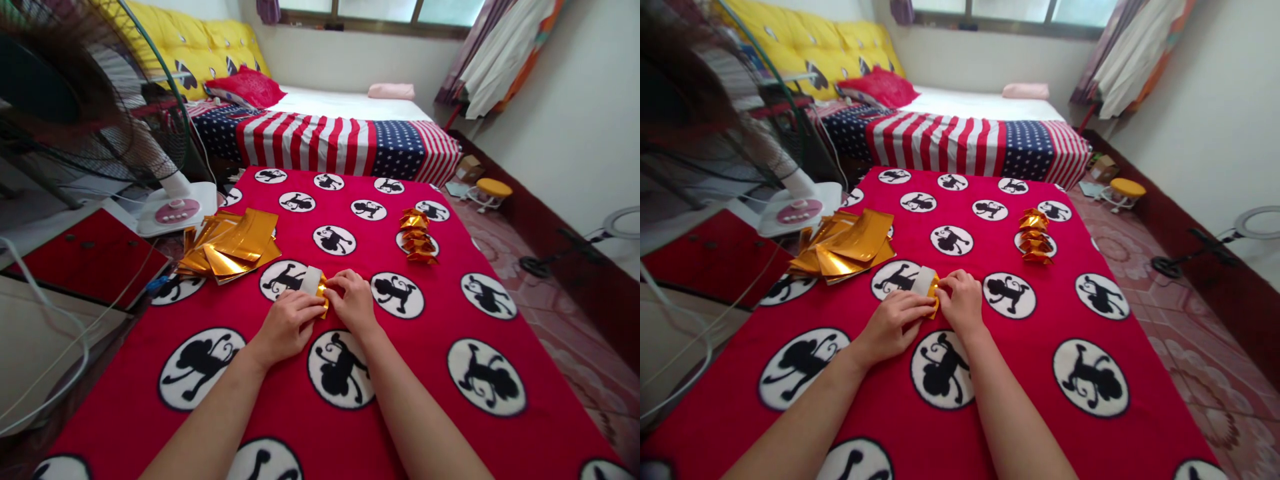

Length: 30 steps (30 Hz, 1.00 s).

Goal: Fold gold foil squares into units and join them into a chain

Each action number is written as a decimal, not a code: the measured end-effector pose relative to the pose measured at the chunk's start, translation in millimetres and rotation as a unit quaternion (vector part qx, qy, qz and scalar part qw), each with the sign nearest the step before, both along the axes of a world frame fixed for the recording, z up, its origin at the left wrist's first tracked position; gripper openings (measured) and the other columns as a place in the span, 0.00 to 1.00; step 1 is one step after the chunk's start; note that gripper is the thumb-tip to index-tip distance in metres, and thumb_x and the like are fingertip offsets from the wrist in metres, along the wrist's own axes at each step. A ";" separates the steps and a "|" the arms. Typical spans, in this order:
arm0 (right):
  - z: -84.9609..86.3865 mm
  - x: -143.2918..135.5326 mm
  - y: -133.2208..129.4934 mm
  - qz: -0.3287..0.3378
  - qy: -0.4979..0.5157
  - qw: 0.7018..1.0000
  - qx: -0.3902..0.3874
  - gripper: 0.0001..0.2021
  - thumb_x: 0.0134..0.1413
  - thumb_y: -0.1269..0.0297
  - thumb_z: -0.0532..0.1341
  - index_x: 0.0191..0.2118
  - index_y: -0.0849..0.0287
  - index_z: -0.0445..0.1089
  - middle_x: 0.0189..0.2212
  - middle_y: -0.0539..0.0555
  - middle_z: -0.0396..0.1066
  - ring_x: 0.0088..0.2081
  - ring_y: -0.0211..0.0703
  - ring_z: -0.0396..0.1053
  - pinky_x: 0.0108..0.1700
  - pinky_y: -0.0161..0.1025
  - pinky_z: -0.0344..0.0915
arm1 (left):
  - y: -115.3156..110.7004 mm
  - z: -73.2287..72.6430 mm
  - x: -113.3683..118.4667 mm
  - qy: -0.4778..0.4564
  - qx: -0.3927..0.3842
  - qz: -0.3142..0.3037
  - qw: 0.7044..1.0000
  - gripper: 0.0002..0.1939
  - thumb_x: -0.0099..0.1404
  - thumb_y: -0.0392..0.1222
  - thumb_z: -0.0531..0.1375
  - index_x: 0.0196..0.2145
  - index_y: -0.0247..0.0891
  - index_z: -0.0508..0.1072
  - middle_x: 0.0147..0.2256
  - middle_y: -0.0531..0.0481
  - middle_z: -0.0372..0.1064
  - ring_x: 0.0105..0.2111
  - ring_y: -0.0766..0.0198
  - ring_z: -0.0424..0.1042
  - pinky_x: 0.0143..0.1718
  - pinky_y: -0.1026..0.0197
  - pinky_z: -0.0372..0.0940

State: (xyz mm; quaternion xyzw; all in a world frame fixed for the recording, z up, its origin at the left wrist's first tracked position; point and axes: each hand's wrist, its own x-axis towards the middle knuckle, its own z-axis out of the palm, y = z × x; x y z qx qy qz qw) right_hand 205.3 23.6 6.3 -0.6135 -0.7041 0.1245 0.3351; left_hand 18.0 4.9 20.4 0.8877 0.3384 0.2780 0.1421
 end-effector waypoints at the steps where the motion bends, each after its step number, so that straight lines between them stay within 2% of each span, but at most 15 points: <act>1: 0.1 -0.5 -0.9 -0.002 -0.001 1.000 -0.004 0.05 0.52 0.65 0.66 0.37 0.54 0.77 0.38 0.52 0.72 0.41 0.44 0.67 0.45 0.41 0.60 | -0.6 -0.4 0.6 -0.004 -0.001 -0.002 1.000 0.16 0.63 0.31 0.57 0.47 0.42 0.75 0.47 0.47 0.75 0.47 0.57 0.71 0.49 0.50 0.63; 5: -0.2 -0.1 -9.9 0.001 0.003 1.000 -0.016 0.12 0.50 0.66 0.67 0.43 0.53 0.76 0.42 0.53 0.71 0.43 0.46 0.66 0.47 0.43 0.60 | -0.6 -2.1 0.5 -0.019 -0.005 0.005 1.000 0.17 0.62 0.29 0.57 0.46 0.43 0.75 0.48 0.46 0.74 0.49 0.56 0.70 0.50 0.49 0.64; 9: 0.1 5.1 -13.5 0.032 0.012 0.999 -0.032 0.16 0.51 0.70 0.66 0.47 0.51 0.75 0.44 0.53 0.71 0.45 0.46 0.66 0.48 0.44 0.60 | 0.8 -3.6 -0.2 -0.022 -0.009 0.005 1.000 0.18 0.61 0.29 0.57 0.46 0.44 0.75 0.47 0.46 0.73 0.49 0.56 0.69 0.51 0.49 0.64; 11: 0.1 6.8 -9.8 0.037 0.018 0.998 -0.037 0.15 0.53 0.72 0.63 0.46 0.50 0.76 0.43 0.52 0.72 0.44 0.45 0.67 0.47 0.43 0.61 | 1.1 -4.1 0.0 -0.022 -0.012 0.005 1.000 0.18 0.61 0.29 0.57 0.47 0.44 0.75 0.47 0.46 0.73 0.49 0.57 0.70 0.51 0.49 0.63; 15: -0.9 4.1 -0.3 0.005 0.031 0.999 -0.035 0.12 0.56 0.74 0.59 0.38 0.51 0.78 0.38 0.50 0.73 0.41 0.43 0.68 0.44 0.41 0.62 | 0.8 -4.0 0.3 -0.020 -0.012 0.011 1.000 0.17 0.62 0.30 0.57 0.45 0.44 0.76 0.47 0.47 0.74 0.49 0.57 0.70 0.51 0.50 0.63; 19: -1.0 0.0 -1.4 -0.013 0.021 0.999 -0.035 0.09 0.52 0.70 0.65 0.38 0.51 0.78 0.38 0.50 0.73 0.41 0.44 0.67 0.44 0.41 0.61 | 0.0 -3.2 -0.3 -0.015 -0.014 0.013 1.000 0.15 0.62 0.30 0.57 0.44 0.44 0.76 0.47 0.47 0.74 0.48 0.56 0.70 0.51 0.49 0.63; 26: 4.7 5.9 -12.1 0.034 0.004 0.998 -0.057 0.20 0.44 0.66 0.71 0.47 0.51 0.75 0.44 0.52 0.71 0.46 0.47 0.66 0.49 0.44 0.61 | -0.4 -2.4 -0.6 -0.022 -0.015 0.015 1.000 0.14 0.62 0.30 0.58 0.43 0.44 0.76 0.46 0.48 0.74 0.48 0.57 0.70 0.50 0.50 0.62; 30: 7.1 8.0 -17.7 0.056 -0.006 0.996 -0.063 0.27 0.41 0.62 0.73 0.52 0.50 0.73 0.48 0.53 0.68 0.48 0.48 0.65 0.51 0.46 0.60 | -0.9 -0.8 -0.9 -0.027 -0.018 0.016 0.999 0.11 0.63 0.31 0.58 0.38 0.43 0.77 0.45 0.48 0.74 0.47 0.58 0.70 0.49 0.51 0.62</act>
